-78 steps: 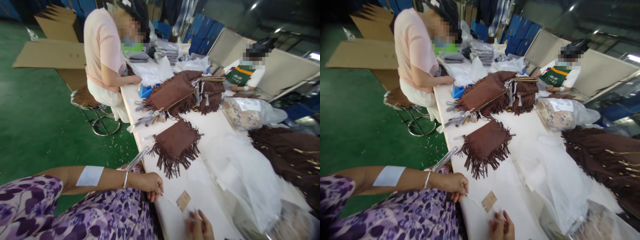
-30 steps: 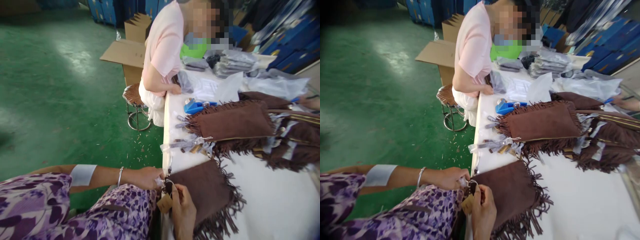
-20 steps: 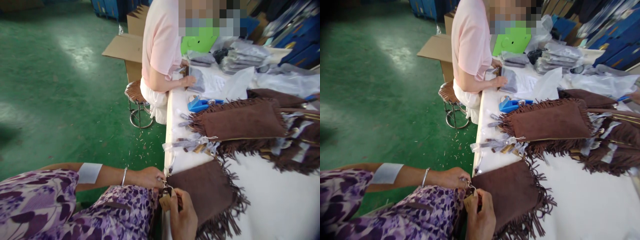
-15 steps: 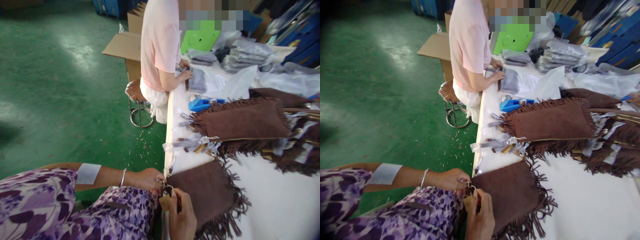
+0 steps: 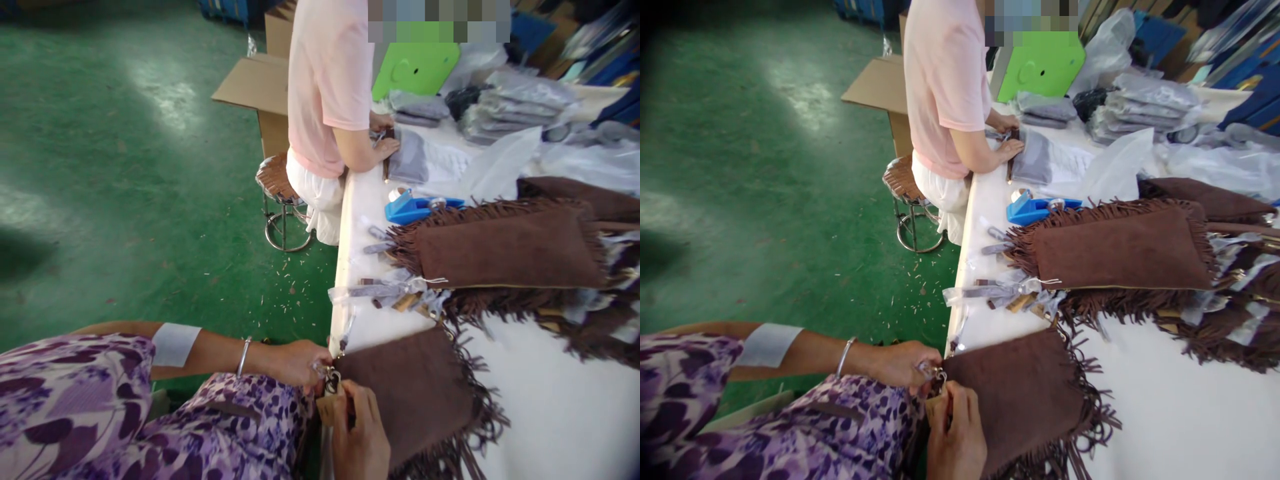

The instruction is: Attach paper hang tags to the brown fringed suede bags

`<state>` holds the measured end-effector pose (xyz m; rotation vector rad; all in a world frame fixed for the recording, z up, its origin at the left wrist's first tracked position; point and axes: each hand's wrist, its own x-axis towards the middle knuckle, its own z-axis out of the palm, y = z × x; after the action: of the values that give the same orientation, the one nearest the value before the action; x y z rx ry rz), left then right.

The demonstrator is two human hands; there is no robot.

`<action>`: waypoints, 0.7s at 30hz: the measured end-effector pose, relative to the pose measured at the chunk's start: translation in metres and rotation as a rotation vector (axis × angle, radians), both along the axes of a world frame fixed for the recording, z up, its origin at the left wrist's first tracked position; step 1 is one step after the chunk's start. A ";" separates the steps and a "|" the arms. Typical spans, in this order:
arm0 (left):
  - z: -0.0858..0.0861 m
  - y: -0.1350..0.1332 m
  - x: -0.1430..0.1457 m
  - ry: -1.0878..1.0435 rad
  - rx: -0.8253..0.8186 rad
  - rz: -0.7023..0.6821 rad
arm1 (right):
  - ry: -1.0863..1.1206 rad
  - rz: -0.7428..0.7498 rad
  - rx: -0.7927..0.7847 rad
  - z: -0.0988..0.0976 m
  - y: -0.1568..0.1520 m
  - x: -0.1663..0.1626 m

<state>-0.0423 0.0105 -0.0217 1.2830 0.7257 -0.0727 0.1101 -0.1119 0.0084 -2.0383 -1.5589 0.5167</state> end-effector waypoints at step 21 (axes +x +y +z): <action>-0.008 -0.003 0.012 -0.029 -0.362 0.296 | -0.243 0.148 -0.007 -0.004 0.006 0.008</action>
<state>-0.0302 0.0078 -0.0301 0.8219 0.8288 0.0535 0.1178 -0.1060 0.0046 -2.0627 -1.8625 0.3379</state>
